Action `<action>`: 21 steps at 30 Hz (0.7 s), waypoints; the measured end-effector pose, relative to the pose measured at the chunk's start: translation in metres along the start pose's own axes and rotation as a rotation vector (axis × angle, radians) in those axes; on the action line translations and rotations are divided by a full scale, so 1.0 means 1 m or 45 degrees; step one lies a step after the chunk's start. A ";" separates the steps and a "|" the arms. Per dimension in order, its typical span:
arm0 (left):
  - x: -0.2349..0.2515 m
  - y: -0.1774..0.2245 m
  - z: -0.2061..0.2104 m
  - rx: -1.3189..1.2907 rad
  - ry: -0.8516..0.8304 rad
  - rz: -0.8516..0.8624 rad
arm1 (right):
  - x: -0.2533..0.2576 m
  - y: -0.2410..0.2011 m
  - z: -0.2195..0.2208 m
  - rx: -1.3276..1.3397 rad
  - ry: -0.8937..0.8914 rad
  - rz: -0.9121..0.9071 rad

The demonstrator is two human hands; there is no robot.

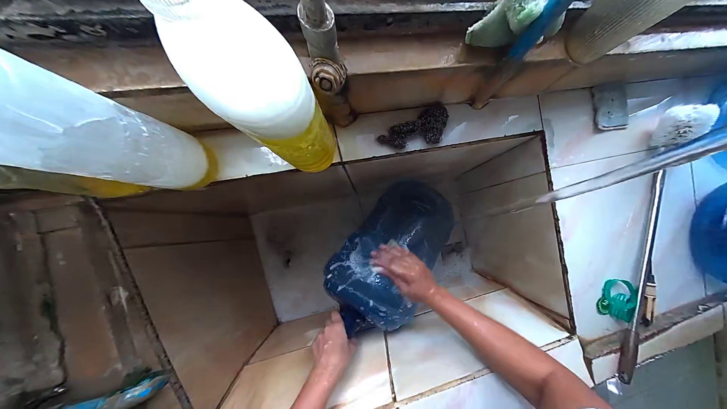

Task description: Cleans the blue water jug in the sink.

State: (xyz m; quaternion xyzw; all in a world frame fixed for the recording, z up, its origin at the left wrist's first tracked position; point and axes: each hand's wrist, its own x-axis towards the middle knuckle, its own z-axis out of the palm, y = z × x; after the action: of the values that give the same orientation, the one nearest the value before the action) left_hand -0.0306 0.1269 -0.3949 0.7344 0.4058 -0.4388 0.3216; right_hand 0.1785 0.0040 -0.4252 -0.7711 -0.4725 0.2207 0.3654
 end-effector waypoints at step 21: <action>0.015 -0.023 -0.002 -0.550 -0.275 0.071 | 0.024 0.010 -0.010 0.061 0.018 0.100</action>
State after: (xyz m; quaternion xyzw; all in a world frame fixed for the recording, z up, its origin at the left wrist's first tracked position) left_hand -0.0456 0.1441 -0.4105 0.6083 0.4332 -0.4087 0.5247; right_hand 0.2025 0.0184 -0.4265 -0.7816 -0.4338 0.2408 0.3780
